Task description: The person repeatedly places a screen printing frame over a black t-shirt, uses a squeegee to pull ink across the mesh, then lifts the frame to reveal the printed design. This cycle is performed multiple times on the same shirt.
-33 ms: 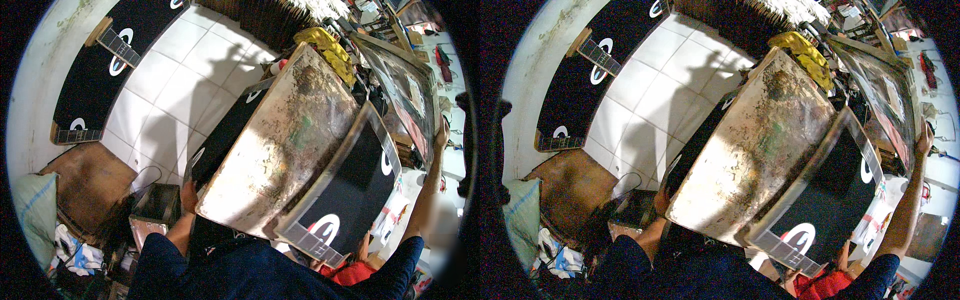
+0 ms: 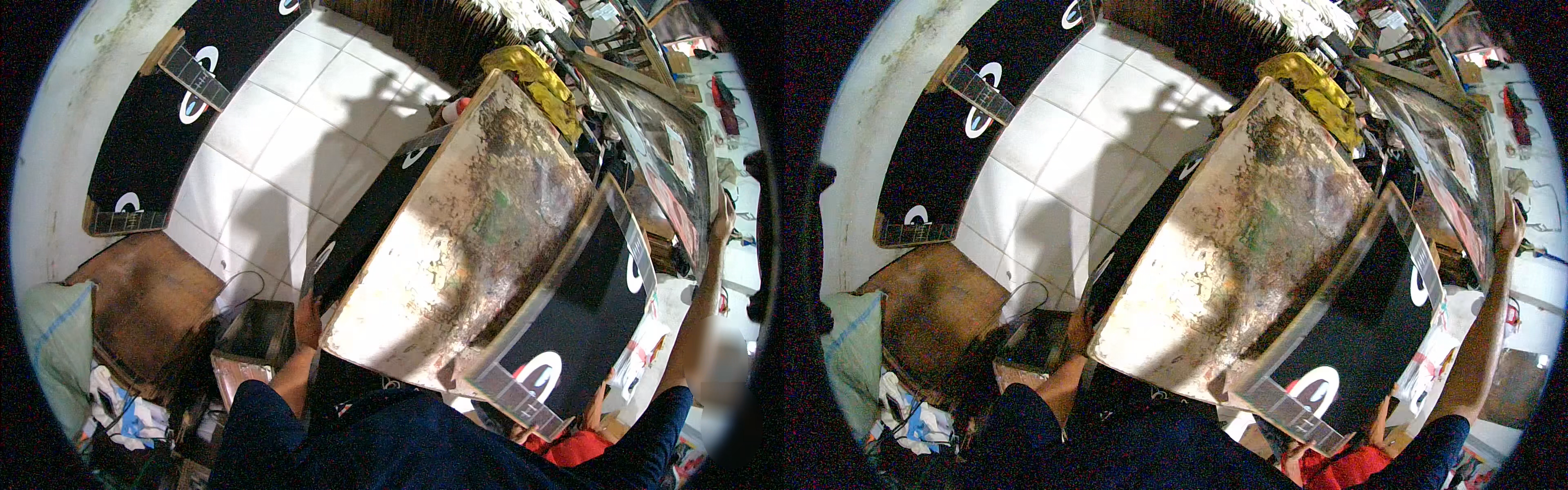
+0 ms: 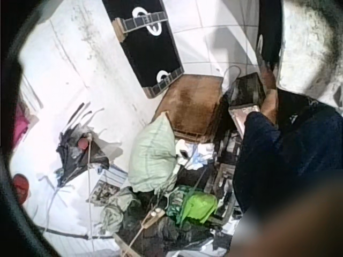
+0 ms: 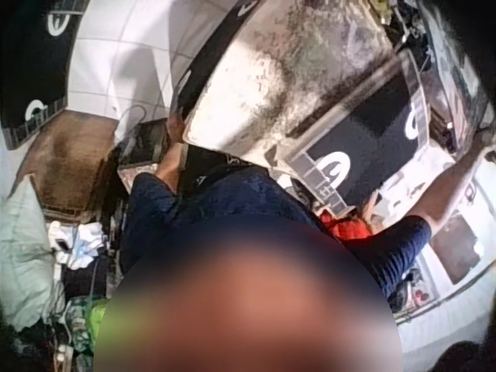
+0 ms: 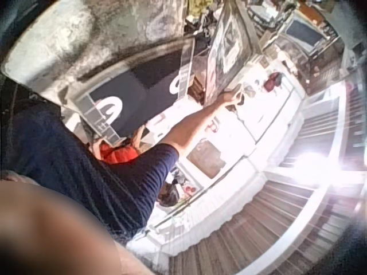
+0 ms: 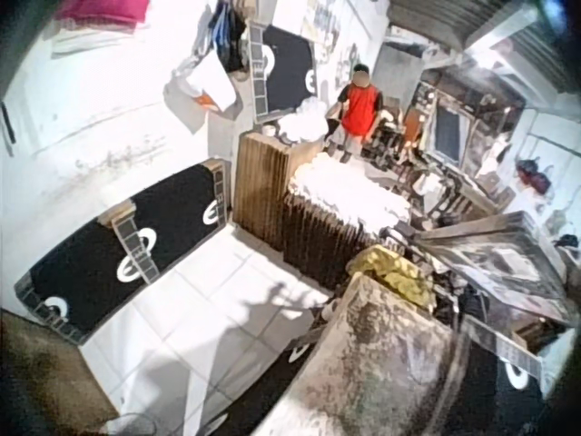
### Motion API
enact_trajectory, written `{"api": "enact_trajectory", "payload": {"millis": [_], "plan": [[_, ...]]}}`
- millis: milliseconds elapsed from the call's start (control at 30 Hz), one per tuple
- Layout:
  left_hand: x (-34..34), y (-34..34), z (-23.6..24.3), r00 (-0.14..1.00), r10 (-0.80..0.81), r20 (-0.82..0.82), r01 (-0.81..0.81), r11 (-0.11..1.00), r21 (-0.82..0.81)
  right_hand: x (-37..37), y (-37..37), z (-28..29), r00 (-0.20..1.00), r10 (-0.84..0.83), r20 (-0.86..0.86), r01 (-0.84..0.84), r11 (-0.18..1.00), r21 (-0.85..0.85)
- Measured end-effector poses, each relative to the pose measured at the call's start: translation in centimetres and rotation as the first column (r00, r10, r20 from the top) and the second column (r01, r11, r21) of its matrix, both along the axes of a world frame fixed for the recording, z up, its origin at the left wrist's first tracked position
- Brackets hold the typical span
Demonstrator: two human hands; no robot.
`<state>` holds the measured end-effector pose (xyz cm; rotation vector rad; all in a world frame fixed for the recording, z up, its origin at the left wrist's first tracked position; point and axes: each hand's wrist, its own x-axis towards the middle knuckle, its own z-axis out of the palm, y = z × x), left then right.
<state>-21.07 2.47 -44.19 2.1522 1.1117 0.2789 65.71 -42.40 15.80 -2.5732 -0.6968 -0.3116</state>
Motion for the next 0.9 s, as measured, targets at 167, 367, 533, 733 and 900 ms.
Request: {"api": "enact_trajectory", "payload": {"millis": [167,367,533,733,900], "plan": [[-2.9,1.5,-2.6,0.99,0.057,0.126,0.005,0.896,-0.443,0.2,0.6,-0.1,0.996,0.081,0.024,-0.08,0.997,-0.012],[-6.6,2.8,-3.1,0.994,-0.068,-0.088,0.048,0.976,-0.213,-0.8,1.7,-0.2,0.996,-0.073,0.048,0.069,0.995,0.069],[-3.5,5.8,0.9,0.897,0.0,-0.441,-0.079,0.984,-0.16,-1.2,3.3,-0.3,0.99,-0.063,0.126,0.068,0.997,-0.039],[9.0,11.0,13.1,0.971,0.175,0.163,-0.19,0.979,0.077,-3.6,6.1,-0.6,0.953,-0.225,0.204,0.249,0.963,-0.101],[24.7,11.8,23.8,0.834,-0.169,0.525,-0.079,0.906,0.417,-6.9,9.7,-1.0,0.951,-0.248,0.182,0.271,0.956,-0.112]]}}
